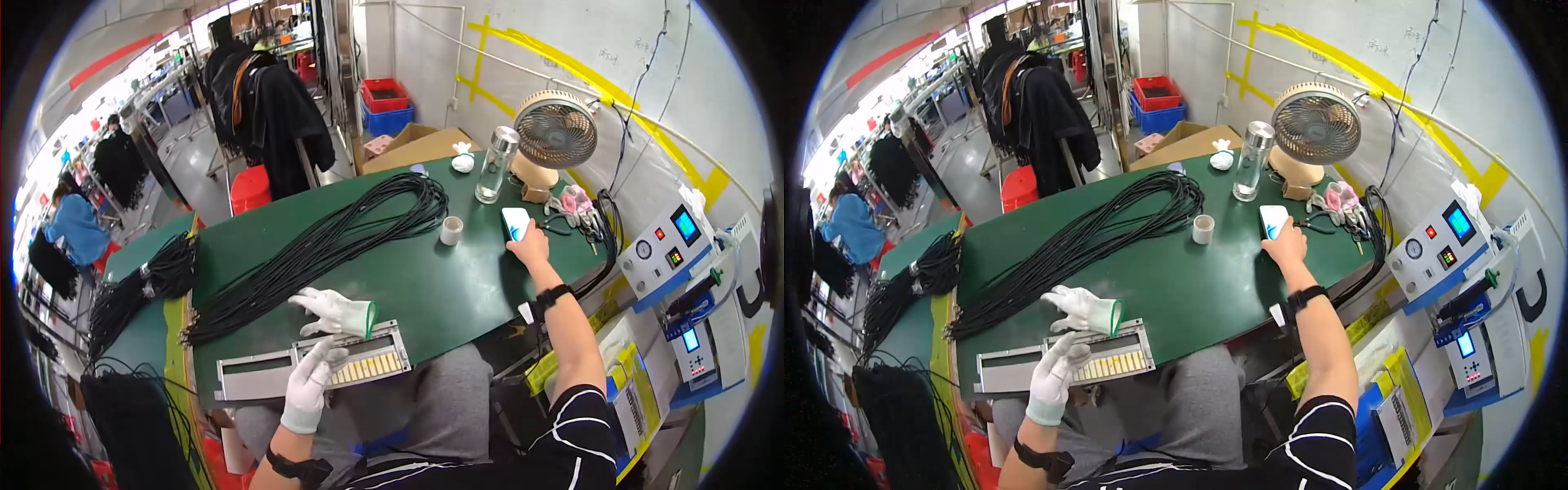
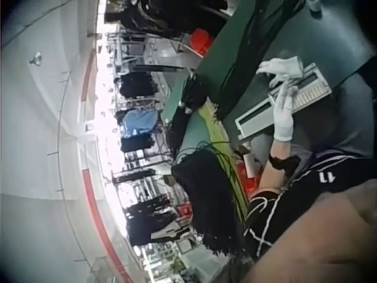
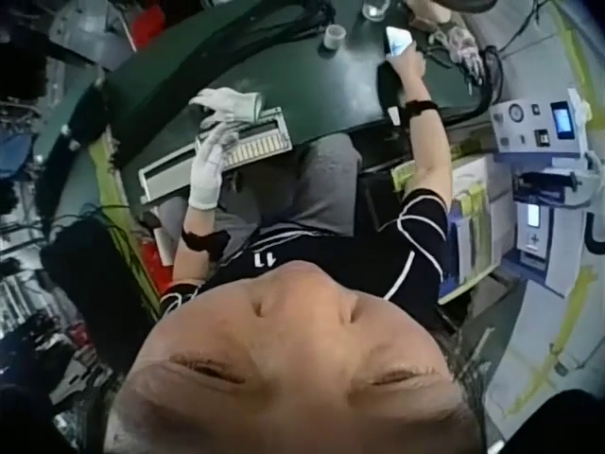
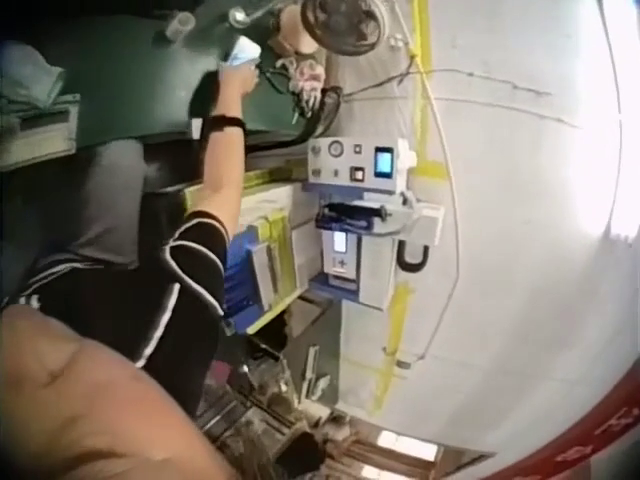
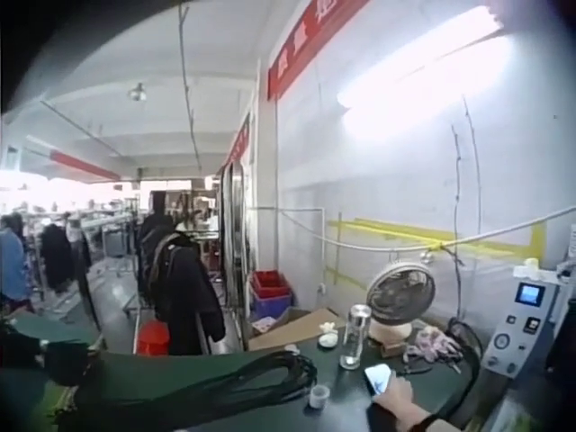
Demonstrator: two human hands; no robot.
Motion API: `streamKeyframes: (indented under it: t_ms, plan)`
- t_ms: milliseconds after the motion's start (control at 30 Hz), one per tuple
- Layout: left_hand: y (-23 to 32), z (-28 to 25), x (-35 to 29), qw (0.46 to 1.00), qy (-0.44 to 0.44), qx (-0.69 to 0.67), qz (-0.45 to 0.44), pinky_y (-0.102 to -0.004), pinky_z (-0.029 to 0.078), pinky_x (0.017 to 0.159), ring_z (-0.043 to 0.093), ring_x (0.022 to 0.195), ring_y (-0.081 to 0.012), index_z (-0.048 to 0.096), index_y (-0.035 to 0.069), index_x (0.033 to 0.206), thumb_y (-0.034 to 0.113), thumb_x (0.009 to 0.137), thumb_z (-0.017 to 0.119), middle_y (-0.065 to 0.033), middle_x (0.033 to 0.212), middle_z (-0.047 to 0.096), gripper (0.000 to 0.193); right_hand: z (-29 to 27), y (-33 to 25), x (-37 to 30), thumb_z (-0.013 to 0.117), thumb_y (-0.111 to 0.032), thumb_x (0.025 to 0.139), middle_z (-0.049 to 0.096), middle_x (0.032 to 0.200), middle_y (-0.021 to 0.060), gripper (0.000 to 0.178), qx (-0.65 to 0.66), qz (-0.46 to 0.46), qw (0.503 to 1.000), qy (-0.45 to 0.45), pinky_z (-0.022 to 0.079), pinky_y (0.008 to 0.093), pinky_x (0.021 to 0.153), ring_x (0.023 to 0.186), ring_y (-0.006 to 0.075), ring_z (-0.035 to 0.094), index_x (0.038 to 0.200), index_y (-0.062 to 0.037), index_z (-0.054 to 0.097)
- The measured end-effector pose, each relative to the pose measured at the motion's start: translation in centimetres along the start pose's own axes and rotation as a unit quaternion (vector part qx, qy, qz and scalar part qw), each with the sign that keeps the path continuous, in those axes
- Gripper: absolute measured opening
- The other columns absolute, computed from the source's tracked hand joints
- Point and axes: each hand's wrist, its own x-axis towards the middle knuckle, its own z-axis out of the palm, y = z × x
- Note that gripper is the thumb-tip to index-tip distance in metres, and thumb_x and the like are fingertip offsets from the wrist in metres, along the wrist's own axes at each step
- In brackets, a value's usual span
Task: The person puts down a phone and a glass bottle, picks up a bundle of black cables, and places the cable ends into the slots of a metal fixture. After filling the slots, the person removes the metal fixture from the table.
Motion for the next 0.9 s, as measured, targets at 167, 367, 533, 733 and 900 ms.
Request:
streamKeyframes:
  t_ms: [167, 367, 533, 733, 900]
  plan:
    - [0.3, -1.1, -0.1, 0.998, 0.047, 0.034, 0.001, -0.0445, 0.043, 0.106, 0.058, 0.118, -0.0296, 0.04, -0.004, 0.143, 0.015, 0.101, 0.049, -0.018, 0.124, 0.06, 0.047, 1.9, -1.4, 3.4, 0.084, -0.038, 0.062, 0.06, 0.12, 0.0238, 0.095, -0.067, -0.086, 0.97, 0.217, 0.048, 0.0472, 0.096, 0.11, 0.0413, 0.059, 0.139, 0.0001, 0.042]
    - [0.4, -1.1, -0.3, 0.994, 0.101, 0.036, 0.005, -0.0431, 0.044, 0.105, 0.059, 0.117, -0.0278, 0.043, -0.004, 0.141, 0.014, 0.1, 0.051, -0.0176, 0.122, 0.061, 0.045, 2.0, -6.9, 11.5, 0.089, -0.028, 0.063, 0.063, 0.119, 0.0181, 0.083, 0.397, -0.197, 0.884, 0.151, 0.047, 0.0419, 0.094, 0.108, 0.0303, 0.061, 0.13, -0.0005, 0.05]
    - [0.9, -0.4, -0.5, 0.994, 0.108, 0.018, 0.01, -0.0415, 0.044, 0.106, 0.06, 0.117, -0.0272, 0.044, -0.005, 0.141, 0.01, 0.1, 0.05, -0.0166, 0.123, 0.062, 0.044, 3.6, -7.3, 16.4, 0.09, -0.018, 0.061, 0.069, 0.103, 0.0116, 0.063, 0.542, -0.108, 0.83, 0.075, 0.05, 0.0366, 0.084, 0.091, 0.023, 0.065, 0.114, -0.0004, 0.061]
    - [1.6, -1.0, -0.9, 0.993, 0.115, 0.005, 0.004, -0.0397, 0.044, 0.106, 0.059, 0.118, -0.0257, 0.043, -0.004, 0.142, 0.011, 0.101, 0.049, -0.0153, 0.123, 0.063, 0.044, 3.3, -4.3, 16.4, 0.089, -0.014, 0.061, 0.068, 0.094, 0.0087, 0.06, 0.499, -0.161, 0.831, 0.184, 0.051, 0.036, 0.079, 0.085, 0.0208, 0.065, 0.111, -0.0024, 0.057]
    - [1.3, 0.6, 0.9, 0.997, 0.04, 0.057, 0.026, -0.0375, 0.038, 0.11, 0.051, 0.129, -0.0247, 0.035, -0.004, 0.147, 0.014, 0.1, 0.053, -0.0157, 0.138, 0.053, 0.053, -7.4, -7.6, 1.5, 0.082, -0.005, 0.063, 0.063, 0.096, 0.0045, 0.06, 0.592, -0.202, 0.779, -0.037, 0.051, 0.0309, 0.075, 0.084, 0.0155, 0.063, 0.116, -0.0042, 0.054]
